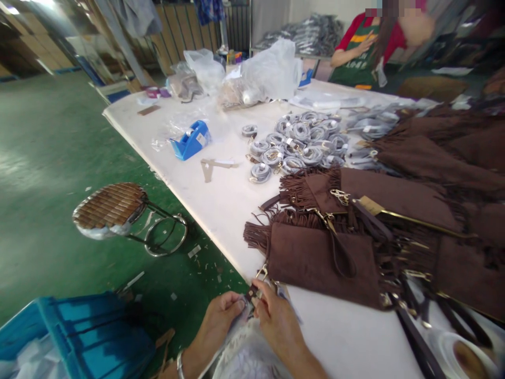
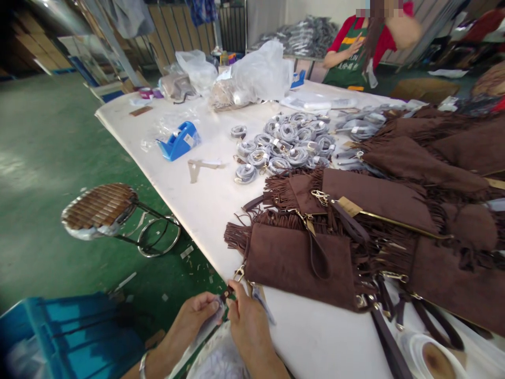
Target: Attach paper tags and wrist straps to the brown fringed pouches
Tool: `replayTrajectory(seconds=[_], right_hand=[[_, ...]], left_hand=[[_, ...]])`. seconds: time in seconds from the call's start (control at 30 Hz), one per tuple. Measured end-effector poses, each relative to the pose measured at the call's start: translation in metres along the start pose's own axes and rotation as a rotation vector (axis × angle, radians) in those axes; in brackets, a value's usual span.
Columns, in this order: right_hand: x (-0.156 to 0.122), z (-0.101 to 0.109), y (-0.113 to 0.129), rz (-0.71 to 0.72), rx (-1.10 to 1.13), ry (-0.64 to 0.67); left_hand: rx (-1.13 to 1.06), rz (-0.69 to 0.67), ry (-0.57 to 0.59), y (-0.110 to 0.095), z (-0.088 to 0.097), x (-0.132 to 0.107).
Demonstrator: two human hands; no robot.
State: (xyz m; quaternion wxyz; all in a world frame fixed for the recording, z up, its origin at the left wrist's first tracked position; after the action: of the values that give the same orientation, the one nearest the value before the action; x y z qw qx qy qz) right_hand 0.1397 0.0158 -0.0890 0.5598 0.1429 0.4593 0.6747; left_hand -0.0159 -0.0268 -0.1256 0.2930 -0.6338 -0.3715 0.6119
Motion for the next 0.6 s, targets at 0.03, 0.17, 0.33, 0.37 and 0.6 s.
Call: replayTrajectory(seconds=[0.03, 0.17, 0.33, 0.37, 0.6], right_hand=[[0.0, 0.002, 0.001, 0.005, 0.008, 0.019], [-0.001, 0.02, 0.008, 0.023, 0.012, 0.009], [0.004, 0.04, 0.013, -0.009, -0.223, -0.037], [0.006, 0.04, 0.013, -0.001, -0.293, -0.013], [0.013, 0.029, 0.011, 0.032, -0.545, -0.015]], left_hand=[[-0.053, -0.004, 0.01, 0.0, -0.005, 0.003], [-0.156, 0.016, 0.048, -0.003, -0.019, 0.007], [-0.085, 0.047, 0.002, -0.005, 0.003, -0.002], [-0.065, 0.04, 0.005, -0.005, 0.009, -0.004], [-0.005, 0.04, -0.045, -0.002, 0.015, -0.004]])
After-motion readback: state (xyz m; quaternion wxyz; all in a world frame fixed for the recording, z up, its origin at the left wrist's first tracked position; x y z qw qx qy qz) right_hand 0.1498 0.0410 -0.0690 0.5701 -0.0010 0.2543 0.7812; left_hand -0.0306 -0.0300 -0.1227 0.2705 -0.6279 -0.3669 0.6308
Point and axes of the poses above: each hand's wrist, its own x-axis towards the middle knuckle, its own z-axis out of the back of the hand, y = z × x, the point moved 2 cm from there along x, towards the middle knuckle
